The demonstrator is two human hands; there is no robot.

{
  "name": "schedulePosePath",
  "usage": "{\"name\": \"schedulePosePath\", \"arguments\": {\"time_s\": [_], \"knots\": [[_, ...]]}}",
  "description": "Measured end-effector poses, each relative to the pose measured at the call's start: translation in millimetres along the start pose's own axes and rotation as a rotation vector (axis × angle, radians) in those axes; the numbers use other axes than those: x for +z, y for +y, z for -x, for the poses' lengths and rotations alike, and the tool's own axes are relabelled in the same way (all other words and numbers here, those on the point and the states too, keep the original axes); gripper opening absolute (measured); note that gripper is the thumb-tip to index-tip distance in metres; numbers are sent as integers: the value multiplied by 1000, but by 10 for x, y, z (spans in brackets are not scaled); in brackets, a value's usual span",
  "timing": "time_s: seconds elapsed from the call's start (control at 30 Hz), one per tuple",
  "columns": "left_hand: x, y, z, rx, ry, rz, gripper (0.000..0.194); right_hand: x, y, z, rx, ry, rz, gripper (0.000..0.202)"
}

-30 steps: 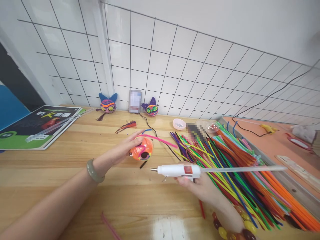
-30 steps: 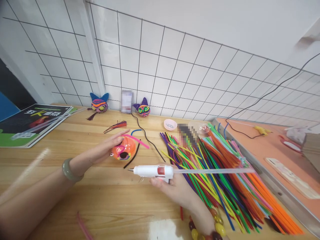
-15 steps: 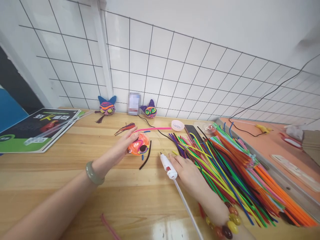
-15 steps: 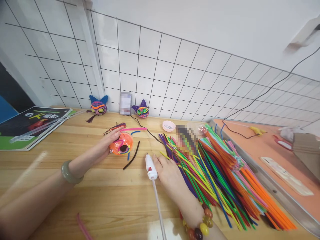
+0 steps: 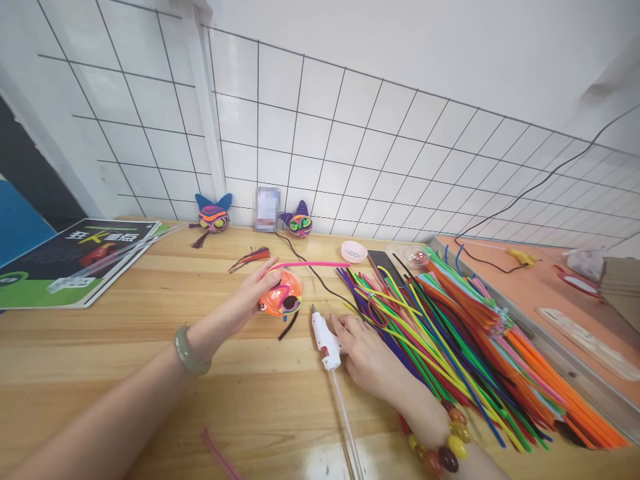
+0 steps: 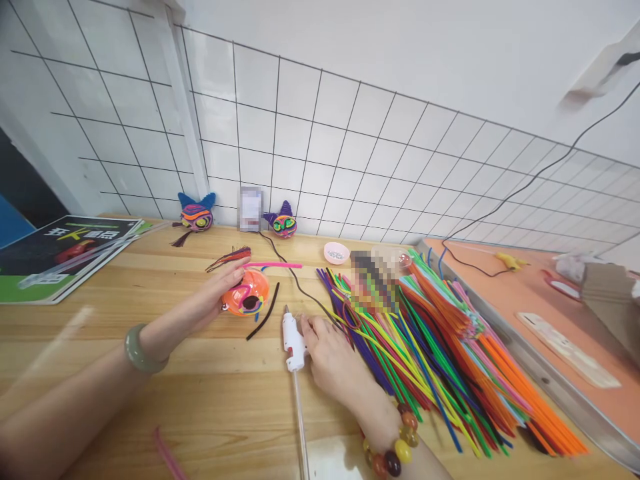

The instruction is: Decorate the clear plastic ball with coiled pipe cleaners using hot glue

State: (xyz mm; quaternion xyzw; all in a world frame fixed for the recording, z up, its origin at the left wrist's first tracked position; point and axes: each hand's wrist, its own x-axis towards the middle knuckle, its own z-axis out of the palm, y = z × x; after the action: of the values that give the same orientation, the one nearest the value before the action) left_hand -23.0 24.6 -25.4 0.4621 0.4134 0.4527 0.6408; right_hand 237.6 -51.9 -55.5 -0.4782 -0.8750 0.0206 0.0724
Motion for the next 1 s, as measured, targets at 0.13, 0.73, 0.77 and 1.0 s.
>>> {"name": "schedulePosePath", "arguments": {"time_s": [0.13,0.73,0.77,1.0], "knots": [[64,0,61,-26,-68,-6,73,-87,-54,58,5,-41,-140,82],[401,-31,341,-77,-341,-344,84,-370,-319,118,-210,702,-477,43],[414,-19,353,-80,-345,-346,85,-362,-312,116,-243,707,-438,43],[446,-8,386,-77,-313,-375,81,-355,-344,107,-362,704,-312,41]]}}
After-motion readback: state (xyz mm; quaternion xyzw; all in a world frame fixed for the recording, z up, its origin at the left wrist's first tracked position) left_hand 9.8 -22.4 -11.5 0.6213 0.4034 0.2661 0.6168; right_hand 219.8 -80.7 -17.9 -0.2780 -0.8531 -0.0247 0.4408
